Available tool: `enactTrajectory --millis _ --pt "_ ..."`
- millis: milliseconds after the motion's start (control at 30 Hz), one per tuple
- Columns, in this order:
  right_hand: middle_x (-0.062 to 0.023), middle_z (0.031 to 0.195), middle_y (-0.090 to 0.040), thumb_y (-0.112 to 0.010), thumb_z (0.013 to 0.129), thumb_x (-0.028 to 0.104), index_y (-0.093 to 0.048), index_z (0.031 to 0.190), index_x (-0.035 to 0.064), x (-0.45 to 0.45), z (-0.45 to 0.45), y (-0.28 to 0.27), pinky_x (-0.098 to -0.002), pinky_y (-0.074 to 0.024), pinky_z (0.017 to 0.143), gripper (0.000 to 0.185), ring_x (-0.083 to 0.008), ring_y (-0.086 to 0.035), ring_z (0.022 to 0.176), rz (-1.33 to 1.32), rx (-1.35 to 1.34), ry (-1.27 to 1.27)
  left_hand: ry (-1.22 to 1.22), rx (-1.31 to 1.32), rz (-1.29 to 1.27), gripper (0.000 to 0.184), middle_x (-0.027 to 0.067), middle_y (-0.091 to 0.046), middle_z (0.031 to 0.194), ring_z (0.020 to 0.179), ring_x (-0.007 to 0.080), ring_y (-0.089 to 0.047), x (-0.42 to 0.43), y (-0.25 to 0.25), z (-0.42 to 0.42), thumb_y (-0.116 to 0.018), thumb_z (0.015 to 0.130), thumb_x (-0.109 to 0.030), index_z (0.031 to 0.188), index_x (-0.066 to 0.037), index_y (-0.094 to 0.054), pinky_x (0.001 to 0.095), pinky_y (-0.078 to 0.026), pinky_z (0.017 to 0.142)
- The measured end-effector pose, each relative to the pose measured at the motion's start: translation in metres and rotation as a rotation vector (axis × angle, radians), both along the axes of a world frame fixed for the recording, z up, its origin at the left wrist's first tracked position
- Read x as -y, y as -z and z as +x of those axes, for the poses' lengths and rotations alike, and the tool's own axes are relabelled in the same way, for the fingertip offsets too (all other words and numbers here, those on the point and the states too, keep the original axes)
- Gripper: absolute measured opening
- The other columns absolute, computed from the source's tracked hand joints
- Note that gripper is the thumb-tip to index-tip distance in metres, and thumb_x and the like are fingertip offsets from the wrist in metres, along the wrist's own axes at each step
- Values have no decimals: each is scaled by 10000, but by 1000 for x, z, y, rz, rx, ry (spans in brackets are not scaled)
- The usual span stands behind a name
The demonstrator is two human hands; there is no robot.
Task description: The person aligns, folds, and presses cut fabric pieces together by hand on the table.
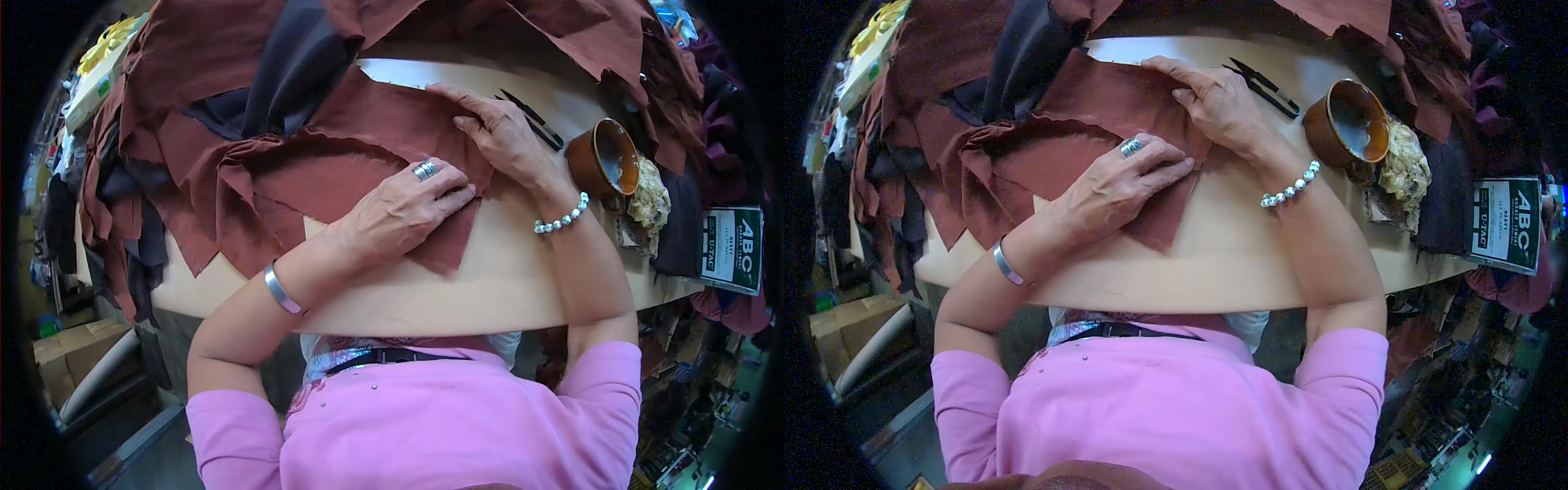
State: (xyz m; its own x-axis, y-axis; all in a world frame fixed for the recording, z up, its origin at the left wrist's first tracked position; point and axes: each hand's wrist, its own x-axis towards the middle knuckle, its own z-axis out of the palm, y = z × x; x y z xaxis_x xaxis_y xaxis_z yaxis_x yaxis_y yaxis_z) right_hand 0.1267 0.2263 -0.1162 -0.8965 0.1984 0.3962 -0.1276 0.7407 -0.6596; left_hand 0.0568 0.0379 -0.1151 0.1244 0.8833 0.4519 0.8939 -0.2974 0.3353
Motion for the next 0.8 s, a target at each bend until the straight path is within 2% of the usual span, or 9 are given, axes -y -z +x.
enactTrajectory --millis 200,300,400,500,600,667,733,800 --pt "-120 1093 -631 -572 807 31 -591 1172 155 1 5 2 -369 -500 837 386 -313 -612 968 100 -61 1 107 -57 112 401 103 -541 1170 1089 239 -510 -6 18 -2 -528 747 -95 1130 16 -566 333 -427 947" --pt "-110 1106 -629 -561 818 41 -583 1180 148 3 4 4 -375 -502 823 378 -304 -617 962 132 -81 34 126 -66 85 420 94 -534 1209 1108 234 -501 -7 19 -2 -552 731 -120 1133 -3 -573 344 -410 971" --pt "-117 1045 -649 -548 825 44 -581 1178 123 4 3 6 -376 -505 795 363 -303 -625 922 149 -129 39 121 -78 -3 433 78 -527 1226 1133 227 -483 -4 4 2 -565 718 -131 1139 -29 -579 355 -381 999" --pt "-128 958 -656 -548 820 27 -586 1165 96 8 16 -17 -371 -506 770 353 -301 -629 859 500 -45 134 113 -120 -119 449 60 -519 1247 1158 214 -464 -1 -5 3 -561 716 -122 1160 -52 -573 358 -349 1025" --pt "-123 907 -650 -569 804 21 -582 1158 74 -11 50 -68 -362 -503 757 358 -282 -631 825 631 -414 271 94 -109 -99 472 45 -511 1268 1164 197 -458 0 -4 4 -543 721 -94 1191 -66 -560 350 -328 1040" --pt "-113 943 -656 -590 788 23 -570 1173 65 -12 87 -100 -352 -497 780 387 -254 -641 862 335 -250 563 89 -92 -76 473 46 -511 1268 1160 195 -460 0 -3 4 -537 723 -87 1196 -64 -558 351 -330 1035" --pt "-126 1024 -644 -615 780 52 -542 1215 62 -48 131 -96 -347 -476 842 442 -255 -624 957 202 -163 707 90 -74 -70 470 47 -514 1264 1155 196 -463 0 -2 4 -533 725 -82 1194 -61 -558 352 -332 1028" --pt "-132 1130 -611 -649 774 86 -505 1269 70 -75 175 -82 -342 -445 911 516 -241 -586 1054 521 84 823 84 -72 -74 464 49 -517 1259 1149 199 -465 0 -3 4 -531 726 -79 1188 -58 -560 355 -336 1020"
